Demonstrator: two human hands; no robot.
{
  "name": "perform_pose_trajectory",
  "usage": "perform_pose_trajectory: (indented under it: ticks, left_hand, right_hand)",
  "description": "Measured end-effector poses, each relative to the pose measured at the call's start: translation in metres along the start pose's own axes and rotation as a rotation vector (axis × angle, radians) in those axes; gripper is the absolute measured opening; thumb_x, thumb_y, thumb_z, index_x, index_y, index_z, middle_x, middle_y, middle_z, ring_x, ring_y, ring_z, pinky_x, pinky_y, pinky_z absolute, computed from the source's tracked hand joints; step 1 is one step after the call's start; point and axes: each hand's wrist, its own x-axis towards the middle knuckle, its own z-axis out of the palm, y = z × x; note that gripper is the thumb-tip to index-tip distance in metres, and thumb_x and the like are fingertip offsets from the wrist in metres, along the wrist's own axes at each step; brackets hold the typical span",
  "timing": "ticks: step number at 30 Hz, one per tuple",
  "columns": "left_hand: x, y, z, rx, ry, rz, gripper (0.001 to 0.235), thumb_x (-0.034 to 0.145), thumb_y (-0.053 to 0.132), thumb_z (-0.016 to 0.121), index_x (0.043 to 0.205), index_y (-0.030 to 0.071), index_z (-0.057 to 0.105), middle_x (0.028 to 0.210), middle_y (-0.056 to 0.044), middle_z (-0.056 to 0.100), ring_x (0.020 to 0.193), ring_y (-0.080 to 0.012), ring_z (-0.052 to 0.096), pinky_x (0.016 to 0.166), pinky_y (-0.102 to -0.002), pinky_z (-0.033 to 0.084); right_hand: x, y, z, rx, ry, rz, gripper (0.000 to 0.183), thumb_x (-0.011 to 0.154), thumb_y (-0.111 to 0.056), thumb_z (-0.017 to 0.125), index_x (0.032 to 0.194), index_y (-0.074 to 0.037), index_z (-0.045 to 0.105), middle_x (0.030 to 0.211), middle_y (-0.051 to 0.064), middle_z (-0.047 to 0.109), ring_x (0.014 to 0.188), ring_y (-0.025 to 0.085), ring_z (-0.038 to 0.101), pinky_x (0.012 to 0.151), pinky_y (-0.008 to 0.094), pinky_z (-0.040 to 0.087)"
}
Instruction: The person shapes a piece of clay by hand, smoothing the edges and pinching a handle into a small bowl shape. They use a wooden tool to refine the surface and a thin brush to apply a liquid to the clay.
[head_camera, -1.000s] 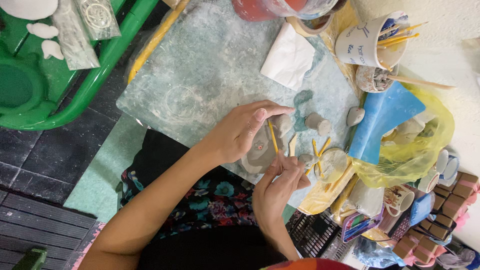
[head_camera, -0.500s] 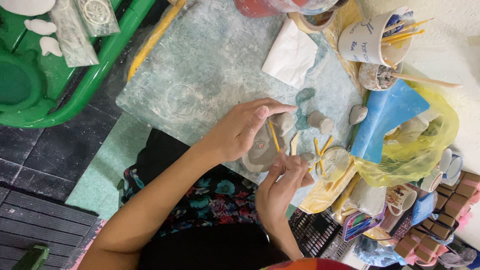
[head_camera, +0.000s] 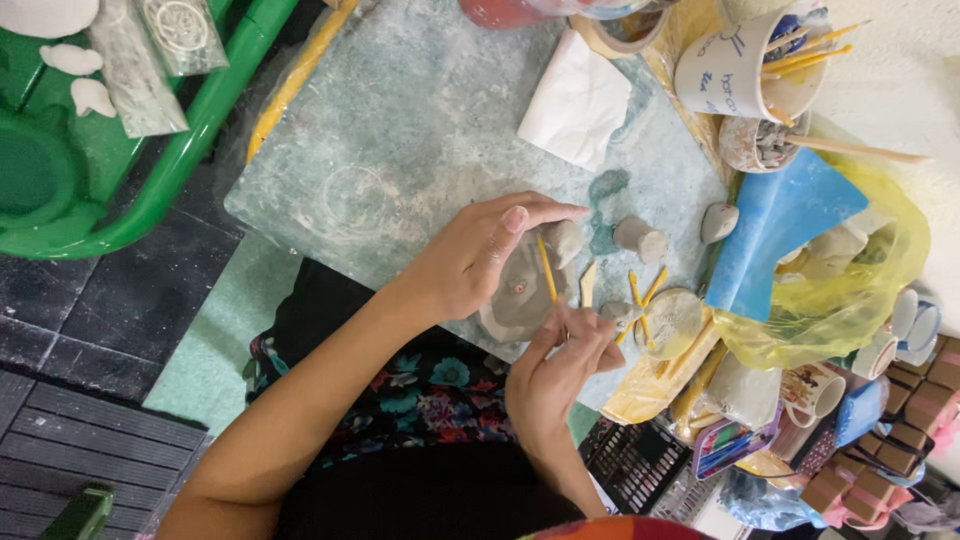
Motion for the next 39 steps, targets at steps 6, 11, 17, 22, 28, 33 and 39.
perform_pose_trajectory:
  ticks: [6, 11, 17, 22, 28, 33, 39]
  left_hand:
    - [0.000, 0.002, 0.000, 0.004, 0.000, 0.002, 0.084, 0.109, 0.065, 0.012, 0.135, 0.008, 0.068, 0.121, -0.014, 0.072, 0.111, -0.0287, 0.071, 0.098, -0.038, 0.057]
    - [0.003, 0.005, 0.000, 0.039, 0.006, 0.057, 0.081, 0.113, 0.063, 0.014, 0.135, 0.007, 0.067, 0.124, -0.015, 0.072, 0.115, -0.0294, 0.070, 0.103, -0.039, 0.055]
    - [0.004, 0.009, -0.003, 0.136, -0.036, -0.038, 0.055, 0.107, 0.039, 0.029, 0.141, 0.010, 0.061, 0.124, -0.013, 0.071, 0.100, -0.0274, 0.069, 0.095, -0.036, 0.055]
    - [-0.002, 0.024, -0.002, 0.171, -0.069, -0.017, 0.062, 0.082, 0.000, 0.061, 0.143, 0.009, 0.056, 0.136, -0.013, 0.063, 0.124, -0.0309, 0.064, 0.107, -0.038, 0.051]
    - [0.005, 0.033, 0.004, 0.414, -0.013, -0.020, 0.049, 0.087, 0.007, 0.076, 0.135, 0.011, 0.063, 0.130, -0.008, 0.065, 0.121, -0.0276, 0.066, 0.102, -0.036, 0.054]
    - [0.012, 0.043, 0.013, 0.565, 0.022, -0.030, 0.052, 0.081, 0.009, 0.081, 0.130, 0.010, 0.066, 0.120, -0.009, 0.069, 0.111, -0.0283, 0.068, 0.094, -0.036, 0.055]
    - [0.016, 0.039, 0.027, 0.578, 0.083, -0.005, 0.045, 0.078, -0.002, 0.080, 0.122, 0.008, 0.071, 0.117, -0.009, 0.073, 0.109, -0.0251, 0.072, 0.094, -0.034, 0.058]
  right_hand:
    - [0.000, -0.007, -0.006, 0.031, -0.046, -0.036, 0.029, 0.098, 0.004, 0.059, 0.125, -0.002, 0.052, 0.102, 0.011, 0.055, 0.100, 0.027, 0.051, 0.093, 0.046, 0.028]
    - [0.004, -0.001, -0.006, 0.000, -0.016, -0.037, 0.028, 0.098, 0.004, 0.060, 0.124, -0.002, 0.052, 0.105, 0.013, 0.056, 0.102, 0.030, 0.051, 0.094, 0.045, 0.028]
    - [-0.014, 0.019, -0.020, 0.212, -0.062, -0.134, 0.026, 0.093, 0.005, 0.061, 0.116, -0.006, 0.055, 0.092, 0.006, 0.054, 0.091, 0.024, 0.049, 0.092, 0.043, 0.028]
    - [-0.027, 0.053, -0.009, 0.443, 0.143, -0.053, 0.027, 0.095, 0.006, 0.053, 0.119, -0.007, 0.053, 0.092, 0.004, 0.049, 0.092, 0.017, 0.047, 0.104, 0.041, 0.028]
    - [-0.025, 0.060, -0.011, 0.544, 0.225, 0.228, 0.020, 0.107, 0.001, 0.051, 0.127, -0.002, 0.049, 0.110, 0.012, 0.048, 0.095, 0.017, 0.046, 0.086, 0.030, 0.044]
    - [-0.014, 0.050, -0.016, 0.362, 0.126, 0.157, 0.026, 0.107, 0.000, 0.056, 0.133, 0.001, 0.055, 0.116, 0.017, 0.057, 0.108, 0.027, 0.053, 0.095, 0.036, 0.047]
    - [-0.006, 0.056, -0.021, 0.339, 0.051, 0.188, 0.030, 0.099, 0.002, 0.063, 0.128, -0.004, 0.061, 0.090, 0.007, 0.057, 0.091, 0.025, 0.047, 0.094, 0.038, 0.035]
